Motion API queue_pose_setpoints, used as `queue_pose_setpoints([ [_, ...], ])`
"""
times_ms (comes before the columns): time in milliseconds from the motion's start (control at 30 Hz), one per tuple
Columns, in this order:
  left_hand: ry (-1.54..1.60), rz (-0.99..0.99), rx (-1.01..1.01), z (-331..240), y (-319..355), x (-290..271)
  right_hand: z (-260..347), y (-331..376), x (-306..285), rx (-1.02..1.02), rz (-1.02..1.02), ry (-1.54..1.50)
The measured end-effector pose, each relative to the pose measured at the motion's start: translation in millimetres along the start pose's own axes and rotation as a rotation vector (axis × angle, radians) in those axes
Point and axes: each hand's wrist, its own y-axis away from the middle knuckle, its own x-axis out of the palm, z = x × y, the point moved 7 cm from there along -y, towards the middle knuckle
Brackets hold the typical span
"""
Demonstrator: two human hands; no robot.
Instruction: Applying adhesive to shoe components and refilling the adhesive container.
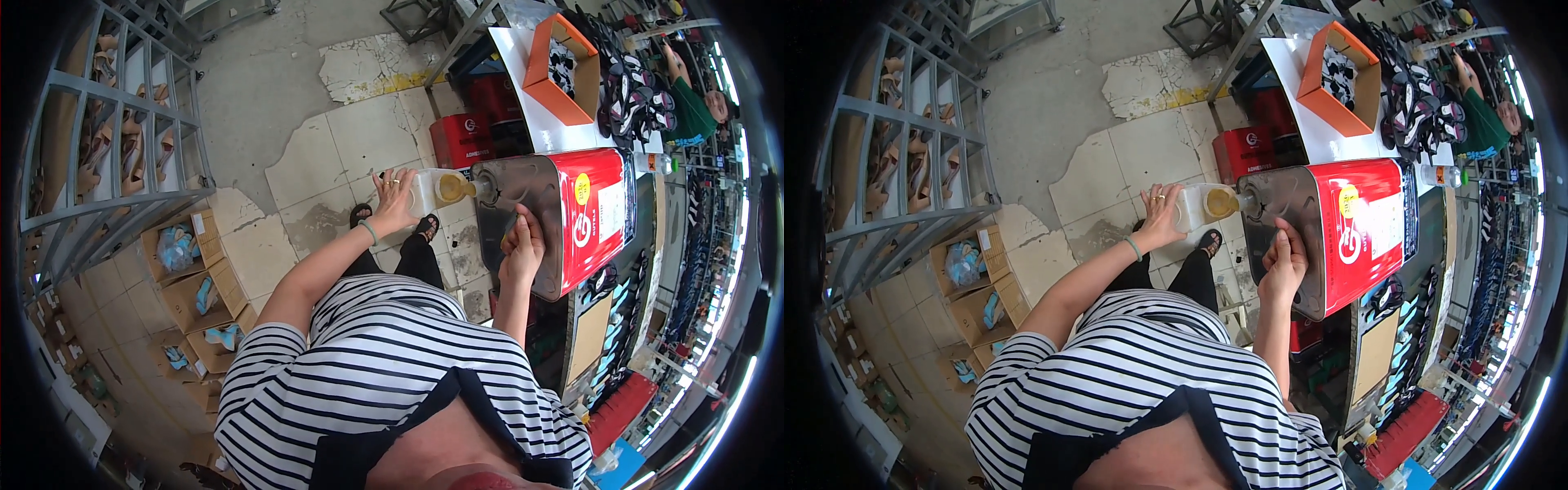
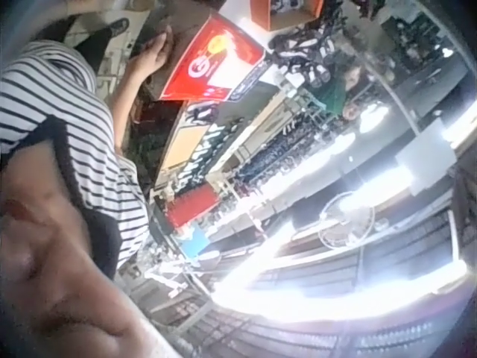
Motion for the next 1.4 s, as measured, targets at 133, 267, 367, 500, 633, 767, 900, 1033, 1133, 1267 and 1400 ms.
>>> queue_pose_setpoints([
  [133,0.021,0.009,-0.018,7.0,-1.7,7.2,-6.1,-0.1,1.3,0.000,-0.007,0.016],
  [267,0.015,0.028,-0.059,18.3,-1.2,16.8,-10.4,0.5,3.8,0.016,-0.015,0.032],
  [367,0.005,0.046,-0.078,26.7,-3.7,22.6,-14.8,0.3,5.7,0.009,-0.017,0.027],
  [500,-0.010,0.064,-0.072,34.6,-4.9,31.9,-19.2,-0.7,5.4,0.016,-0.008,0.049],
  [633,-0.001,0.077,-0.066,35.4,-5.6,37.1,-21.9,0.6,5.7,0.017,-0.028,0.058],
  [767,-0.001,0.081,-0.078,42.4,-5.5,45.6,-26.1,0.6,6.0,0.013,-0.050,0.053],
  [900,0.005,0.089,-0.055,49.2,-5.6,48.9,-26.5,1.6,10.4,0.017,-0.052,0.121],
  [1033,0.004,0.092,-0.066,56.4,-5.5,51.2,-30.6,1.0,9.8,0.021,-0.057,0.116],
  [1133,0.016,0.102,-0.072,61.8,-6.6,53.6,-31.7,1.1,10.7,0.021,-0.066,0.086],
  [1267,0.026,0.114,-0.050,62.8,-8.8,55.6,-33.9,0.7,9.3,0.026,-0.085,0.072],
  [1400,0.063,0.100,-0.032,67.0,-10.1,56.5,-34.4,0.6,9.4,0.015,-0.081,0.078],
])
